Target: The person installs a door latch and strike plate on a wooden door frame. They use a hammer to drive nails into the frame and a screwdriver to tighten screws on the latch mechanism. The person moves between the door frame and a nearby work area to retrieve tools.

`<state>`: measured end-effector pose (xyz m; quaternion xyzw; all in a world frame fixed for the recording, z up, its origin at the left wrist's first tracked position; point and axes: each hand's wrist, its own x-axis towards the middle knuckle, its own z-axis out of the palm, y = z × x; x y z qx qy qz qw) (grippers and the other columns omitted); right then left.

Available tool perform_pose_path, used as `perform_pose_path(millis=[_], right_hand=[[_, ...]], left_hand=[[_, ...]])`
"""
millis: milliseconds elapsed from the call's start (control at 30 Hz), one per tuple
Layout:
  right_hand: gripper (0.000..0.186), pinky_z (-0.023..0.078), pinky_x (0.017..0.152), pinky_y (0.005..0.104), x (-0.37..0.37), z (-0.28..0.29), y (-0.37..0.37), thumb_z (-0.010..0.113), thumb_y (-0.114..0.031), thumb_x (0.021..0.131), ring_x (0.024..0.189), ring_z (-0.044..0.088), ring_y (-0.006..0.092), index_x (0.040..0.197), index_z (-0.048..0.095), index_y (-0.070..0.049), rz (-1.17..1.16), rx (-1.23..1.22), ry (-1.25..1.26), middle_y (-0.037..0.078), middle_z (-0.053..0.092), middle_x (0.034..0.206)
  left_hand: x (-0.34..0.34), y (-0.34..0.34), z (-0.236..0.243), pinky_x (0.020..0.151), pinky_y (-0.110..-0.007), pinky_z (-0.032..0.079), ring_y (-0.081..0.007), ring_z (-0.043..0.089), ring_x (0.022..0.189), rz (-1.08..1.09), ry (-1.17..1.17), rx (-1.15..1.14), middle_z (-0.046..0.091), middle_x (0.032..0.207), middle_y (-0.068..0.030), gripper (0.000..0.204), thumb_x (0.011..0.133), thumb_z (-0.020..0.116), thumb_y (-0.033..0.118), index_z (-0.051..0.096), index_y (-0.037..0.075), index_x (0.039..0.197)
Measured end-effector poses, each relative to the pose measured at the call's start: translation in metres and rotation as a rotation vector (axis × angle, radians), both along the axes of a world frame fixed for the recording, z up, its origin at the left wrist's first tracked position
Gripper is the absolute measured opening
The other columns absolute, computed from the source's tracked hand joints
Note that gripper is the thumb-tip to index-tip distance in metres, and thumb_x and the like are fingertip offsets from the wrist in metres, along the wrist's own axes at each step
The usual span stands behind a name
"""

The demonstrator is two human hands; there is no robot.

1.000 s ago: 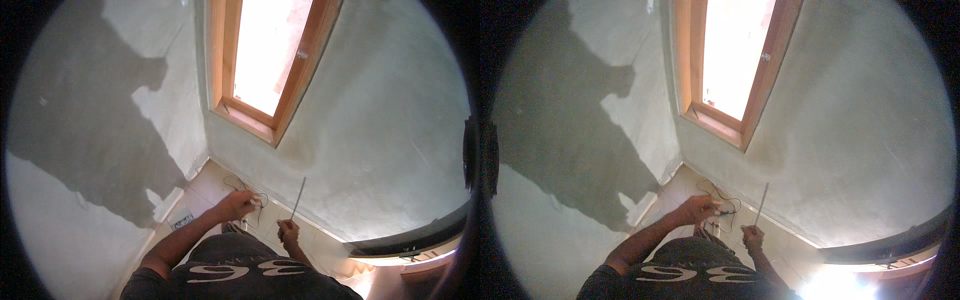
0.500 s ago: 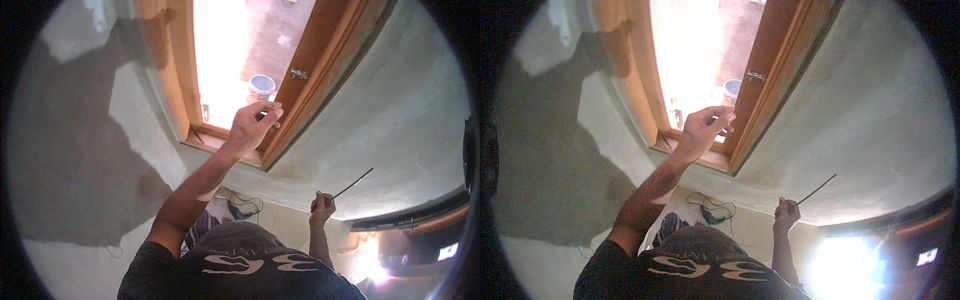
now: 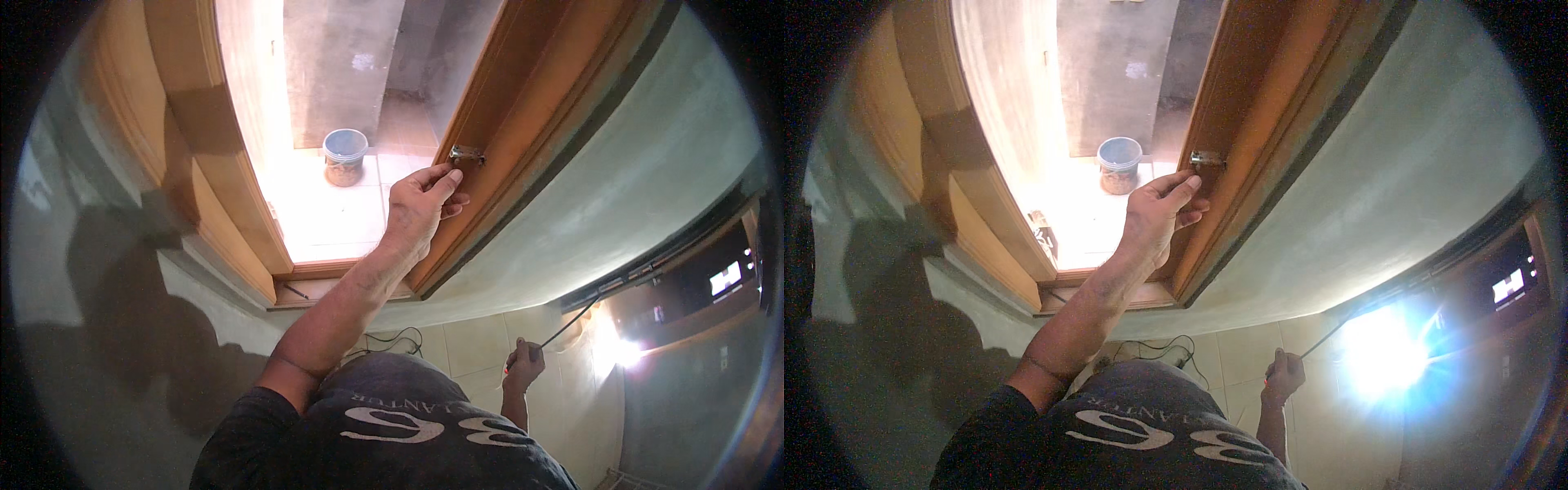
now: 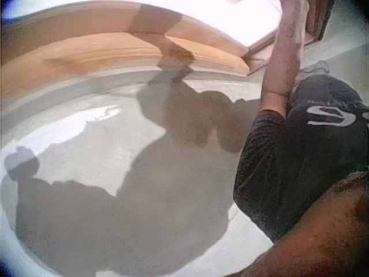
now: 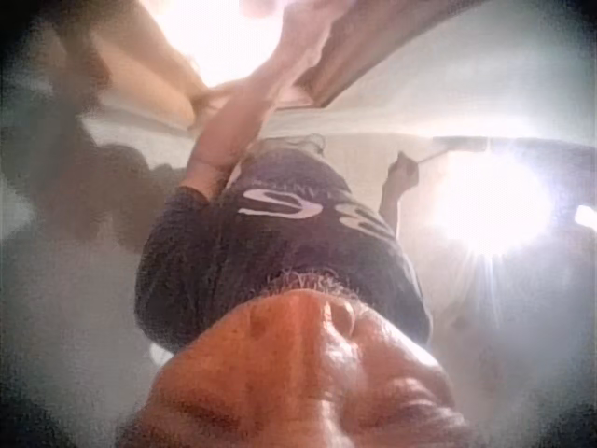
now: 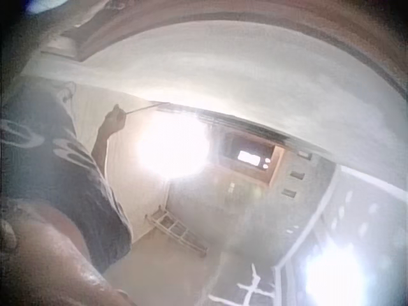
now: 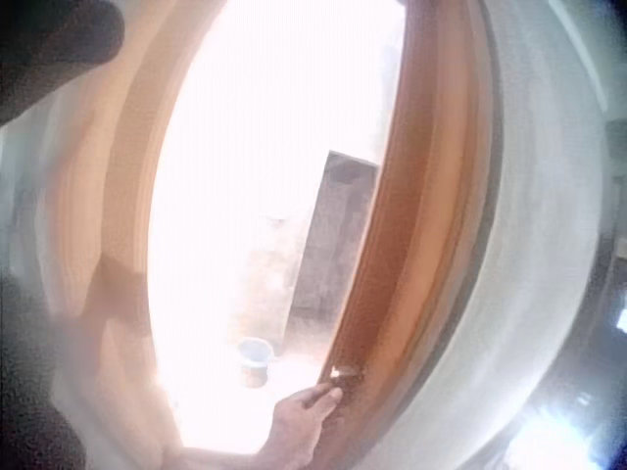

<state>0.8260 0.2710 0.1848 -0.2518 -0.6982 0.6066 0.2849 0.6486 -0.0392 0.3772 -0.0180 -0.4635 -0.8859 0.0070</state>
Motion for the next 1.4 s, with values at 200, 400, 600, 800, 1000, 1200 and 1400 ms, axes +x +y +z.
perform_pose_path(millis=[200,400,600,800,1000,1200,1400], right_hand=[[0.021,0.030,0.037,0.0271,-0.005,0.010,-0.026,0.073,-0.009,0.090,0.040,0.041,0.0101,0.078,0.056,-0.008,0.040,0.004,0.101,0.002,0.050,0.055],[0.018,0.035,0.042,0.0276,0.007,0.018,-0.025,0.074,-0.008,0.090,0.045,0.046,0.0100,0.080,0.060,-0.006,-0.071,0.070,-0.019,0.001,0.053,0.058],[0.017,0.037,0.044,0.0279,0.017,0.010,-0.017,0.074,-0.009,0.090,0.047,0.048,0.0103,0.080,0.060,-0.005,-0.070,0.028,-0.055,0.001,0.054,0.059],[0.019,0.036,0.041,0.0279,0.007,-0.005,-0.009,0.076,-0.013,0.089,0.044,0.048,0.0110,0.081,0.060,-0.005,-0.050,0.044,-0.045,0.002,0.054,0.058],[0.020,0.037,0.043,0.0280,-0.004,-0.022,0.001,0.076,-0.013,0.089,0.045,0.048,0.0103,0.082,0.060,-0.005,0.014,-0.023,-0.018,0.002,0.053,0.058],[0.019,0.037,0.044,0.0280,-0.013,-0.039,0.002,0.077,-0.014,0.089,0.048,0.049,0.0099,0.083,0.061,-0.006,0.073,-0.094,-0.078,0.001,0.055,0.060],[0.019,0.040,0.050,0.0286,-0.018,-0.044,-0.008,0.076,-0.016,0.091,0.053,0.051,0.0089,0.084,0.064,-0.004,0.167,-0.157,-0.199,0.001,0.059,0.064]], left_hand=[[-0.009,-0.004,-0.001,0.071,-0.025,0.057,-0.0161,0.069,0.085,-0.097,-0.091,0.205,0.067,0.106,-0.0090,0.038,0.097,0.073,0.016,0.062,-0.006,0.125],[-0.022,0.004,-0.005,0.068,-0.025,0.056,-0.0145,0.069,0.077,-0.052,-0.080,0.139,0.070,0.093,-0.0074,0.033,0.095,0.076,0.018,0.066,-0.003,0.118],[-0.027,0.015,-0.009,0.061,-0.025,0.055,-0.0134,0.069,0.068,0.119,0.081,-0.051,0.073,0.088,-0.0090,0.026,0.096,0.074,0.021,0.072,-0.004,0.105],[-0.026,0.023,-0.005,0.059,-0.025,0.051,-0.0123,0.068,0.066,0.204,0.185,-0.251,0.073,0.084,-0.0087,0.029,0.098,0.071,0.024,0.075,-0.004,0.096],[-0.019,0.023,0.005,0.056,-0.026,0.049,-0.0162,0.066,0.064,0.128,0.034,0.009,0.071,0.083,-0.0100,0.020,0.097,0.072,0.019,0.073,-0.001,0.099],[-0.019,0.026,0.012,0.054,-0.027,0.046,-0.0154,0.061,0.062,0.109,-0.079,0.034,0.065,0.078,-0.0075,0.018,0.096,0.071,0.019,0.067,0.002,0.095],[-0.018,0.028,0.016,0.053,-0.026,0.044,-0.0136,0.056,0.060,0.126,-0.058,-0.008,0.061,0.078,-0.0058,0.014,0.097,0.067,0.016,0.066,0.002,0.095]])
